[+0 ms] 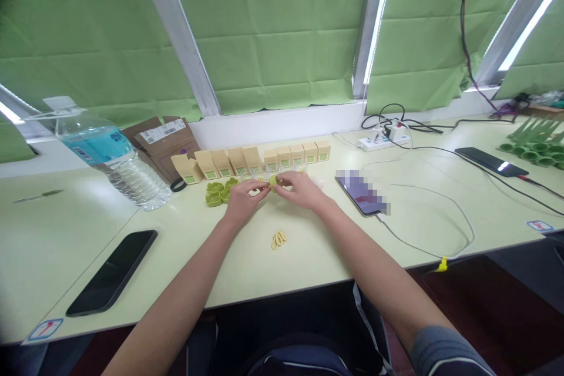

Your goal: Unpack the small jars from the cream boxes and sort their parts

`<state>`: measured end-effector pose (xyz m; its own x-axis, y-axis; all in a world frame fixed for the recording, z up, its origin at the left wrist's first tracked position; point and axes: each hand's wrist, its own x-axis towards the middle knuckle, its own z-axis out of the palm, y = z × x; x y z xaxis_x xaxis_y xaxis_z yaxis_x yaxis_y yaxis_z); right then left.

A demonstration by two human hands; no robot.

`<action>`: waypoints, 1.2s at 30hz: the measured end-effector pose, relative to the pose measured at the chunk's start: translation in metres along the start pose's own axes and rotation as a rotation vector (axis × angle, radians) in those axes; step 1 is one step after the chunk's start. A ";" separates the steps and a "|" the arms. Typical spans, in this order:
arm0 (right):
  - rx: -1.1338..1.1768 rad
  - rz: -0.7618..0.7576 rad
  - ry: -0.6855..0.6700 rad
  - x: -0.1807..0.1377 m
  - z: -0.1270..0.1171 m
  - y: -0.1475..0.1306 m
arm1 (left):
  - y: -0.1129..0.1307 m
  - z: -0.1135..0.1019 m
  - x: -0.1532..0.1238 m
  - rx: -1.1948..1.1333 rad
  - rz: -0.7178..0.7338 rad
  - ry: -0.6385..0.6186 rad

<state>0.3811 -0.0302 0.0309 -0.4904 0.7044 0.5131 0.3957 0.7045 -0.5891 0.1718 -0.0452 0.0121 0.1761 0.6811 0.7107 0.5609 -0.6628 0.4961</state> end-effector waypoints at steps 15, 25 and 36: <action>-0.029 0.011 -0.030 -0.001 0.000 -0.004 | 0.001 -0.002 -0.001 -0.018 -0.016 -0.051; -0.066 -0.030 -0.048 0.000 0.002 -0.005 | -0.002 -0.003 -0.003 0.001 -0.013 -0.072; -0.063 -0.022 0.005 0.002 0.002 -0.002 | 0.000 0.003 0.001 0.061 -0.058 -0.052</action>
<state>0.3777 -0.0304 0.0311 -0.4961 0.6888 0.5286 0.4333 0.7240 -0.5368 0.1748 -0.0438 0.0108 0.1829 0.7343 0.6538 0.6193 -0.6025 0.5035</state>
